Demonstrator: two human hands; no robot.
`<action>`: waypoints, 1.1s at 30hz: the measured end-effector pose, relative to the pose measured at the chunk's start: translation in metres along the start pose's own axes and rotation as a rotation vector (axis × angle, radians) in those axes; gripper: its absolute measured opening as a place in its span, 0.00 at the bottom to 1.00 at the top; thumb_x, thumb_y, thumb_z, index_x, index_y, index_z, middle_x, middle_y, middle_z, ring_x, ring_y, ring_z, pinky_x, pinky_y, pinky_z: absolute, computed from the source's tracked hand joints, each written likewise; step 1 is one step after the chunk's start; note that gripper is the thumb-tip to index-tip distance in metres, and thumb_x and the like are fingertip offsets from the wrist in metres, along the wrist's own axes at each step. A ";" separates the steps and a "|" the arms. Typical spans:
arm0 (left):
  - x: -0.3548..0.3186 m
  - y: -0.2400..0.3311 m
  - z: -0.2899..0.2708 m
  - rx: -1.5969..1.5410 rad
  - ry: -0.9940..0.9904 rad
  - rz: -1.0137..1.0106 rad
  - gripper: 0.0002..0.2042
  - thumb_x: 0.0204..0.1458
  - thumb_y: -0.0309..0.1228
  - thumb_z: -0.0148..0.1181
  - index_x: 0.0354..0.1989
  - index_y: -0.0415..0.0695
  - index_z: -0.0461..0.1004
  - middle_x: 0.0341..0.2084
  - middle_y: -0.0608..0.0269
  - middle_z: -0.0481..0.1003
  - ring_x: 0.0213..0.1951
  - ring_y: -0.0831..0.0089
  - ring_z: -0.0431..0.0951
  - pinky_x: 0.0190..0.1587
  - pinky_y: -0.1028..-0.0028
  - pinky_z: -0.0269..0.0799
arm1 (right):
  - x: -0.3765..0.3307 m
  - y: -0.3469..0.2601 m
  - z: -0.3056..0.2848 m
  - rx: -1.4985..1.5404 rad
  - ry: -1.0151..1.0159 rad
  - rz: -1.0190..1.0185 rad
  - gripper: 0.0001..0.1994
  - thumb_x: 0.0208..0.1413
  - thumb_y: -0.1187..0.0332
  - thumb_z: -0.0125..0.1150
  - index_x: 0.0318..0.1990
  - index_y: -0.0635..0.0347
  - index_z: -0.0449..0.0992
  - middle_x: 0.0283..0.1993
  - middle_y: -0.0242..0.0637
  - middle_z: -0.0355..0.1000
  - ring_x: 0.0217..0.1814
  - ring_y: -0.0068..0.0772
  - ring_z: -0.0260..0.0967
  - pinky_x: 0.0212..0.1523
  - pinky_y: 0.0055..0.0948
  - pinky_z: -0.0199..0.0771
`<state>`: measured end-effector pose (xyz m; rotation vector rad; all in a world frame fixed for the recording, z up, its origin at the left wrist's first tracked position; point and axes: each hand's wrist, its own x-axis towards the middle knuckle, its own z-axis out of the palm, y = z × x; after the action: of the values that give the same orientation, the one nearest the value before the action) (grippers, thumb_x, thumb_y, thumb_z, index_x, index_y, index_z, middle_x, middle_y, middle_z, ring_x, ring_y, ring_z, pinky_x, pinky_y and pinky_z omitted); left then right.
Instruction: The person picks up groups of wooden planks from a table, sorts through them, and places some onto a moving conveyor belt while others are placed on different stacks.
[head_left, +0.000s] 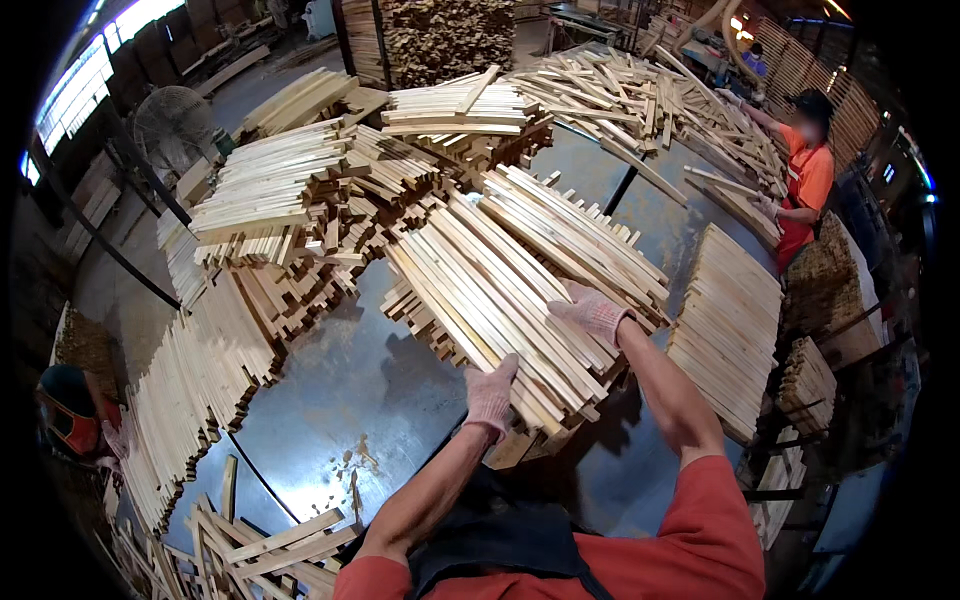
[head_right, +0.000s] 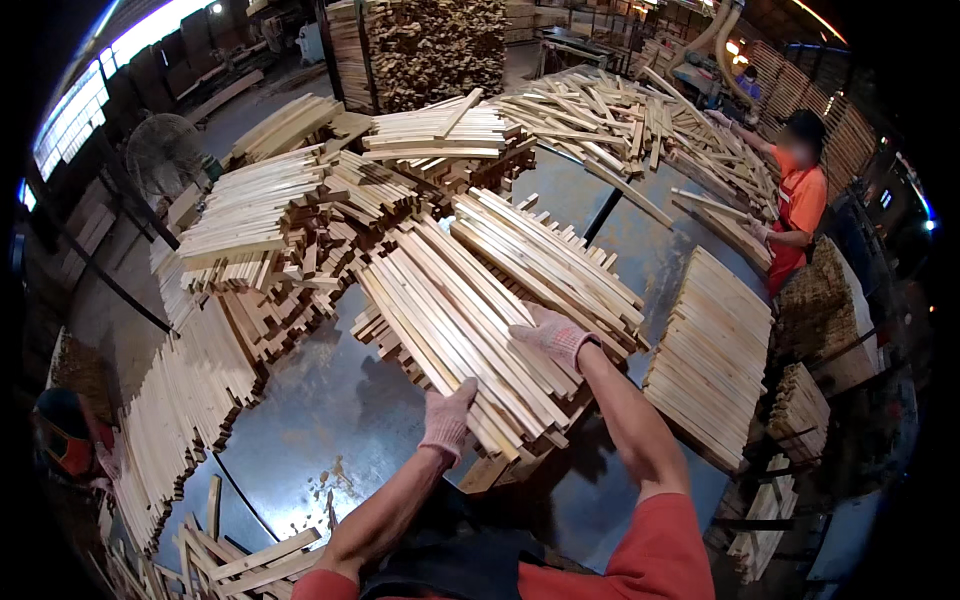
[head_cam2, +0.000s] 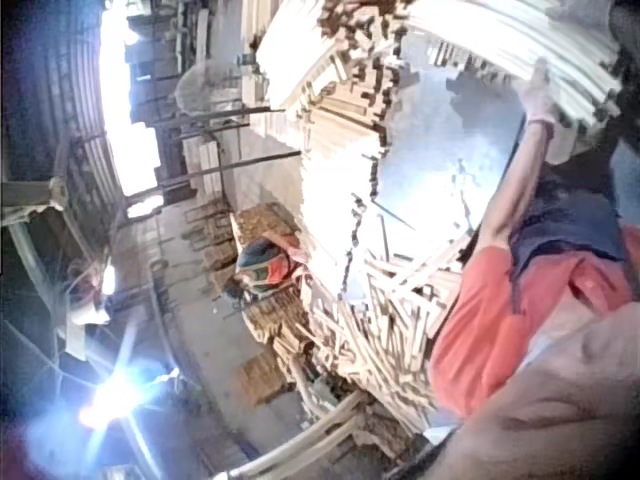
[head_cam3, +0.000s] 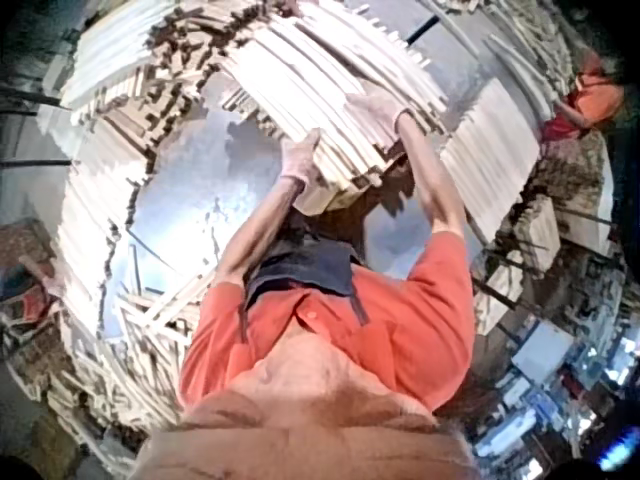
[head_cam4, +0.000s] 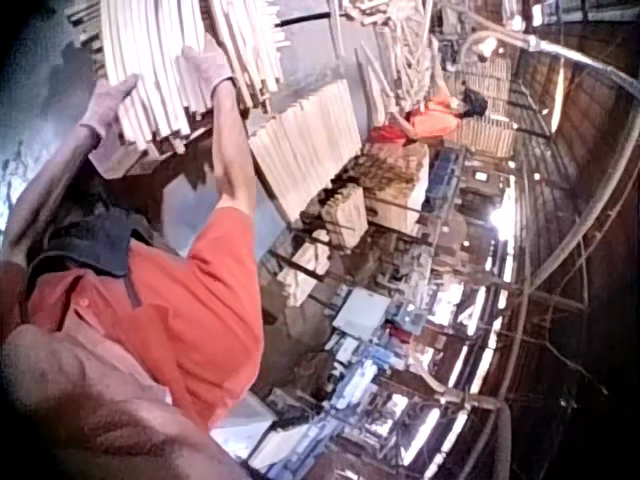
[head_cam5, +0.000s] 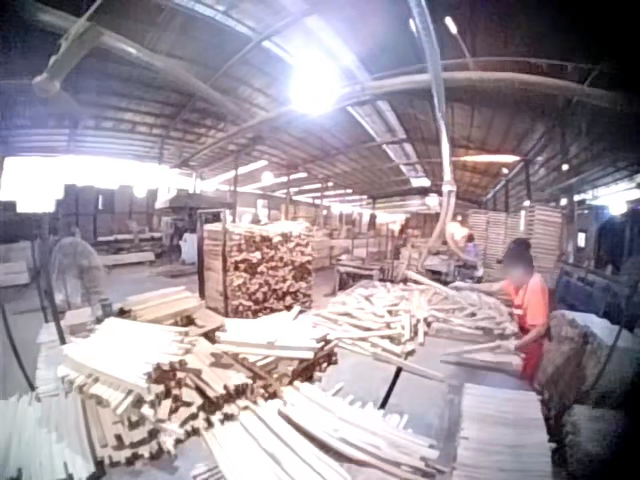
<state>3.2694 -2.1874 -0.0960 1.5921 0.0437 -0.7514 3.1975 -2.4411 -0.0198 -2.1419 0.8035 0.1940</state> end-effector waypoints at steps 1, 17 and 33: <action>-0.009 0.002 0.017 0.047 0.006 0.028 0.36 0.52 0.42 0.77 0.56 0.22 0.67 0.46 0.44 0.82 0.45 0.59 0.83 0.49 0.65 0.82 | 0.001 0.018 -0.004 -0.049 0.009 -0.009 0.52 0.64 0.38 0.62 0.82 0.69 0.50 0.83 0.59 0.55 0.86 0.54 0.53 0.83 0.36 0.54; 0.024 0.064 -0.017 0.744 -0.483 -0.298 0.26 0.63 0.59 0.54 0.34 0.43 0.73 0.20 0.54 0.77 0.19 0.54 0.81 0.21 0.59 0.77 | -0.016 0.007 -0.008 -0.451 0.278 0.093 0.21 0.65 0.55 0.56 0.45 0.65 0.88 0.51 0.59 0.83 0.56 0.57 0.82 0.54 0.53 0.82; 0.023 0.062 0.011 0.620 -0.701 -0.175 0.28 0.70 0.56 0.53 0.43 0.39 0.83 0.29 0.60 0.84 0.23 0.72 0.81 0.27 0.70 0.78 | -0.038 0.006 0.025 -0.657 0.513 -0.136 0.17 0.54 0.55 0.67 0.42 0.60 0.82 0.42 0.53 0.79 0.45 0.55 0.77 0.46 0.50 0.78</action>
<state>3.3105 -2.2177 -0.0532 1.8179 -0.6187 -1.5298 3.1666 -2.4071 -0.0249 -2.9222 0.9646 -0.2065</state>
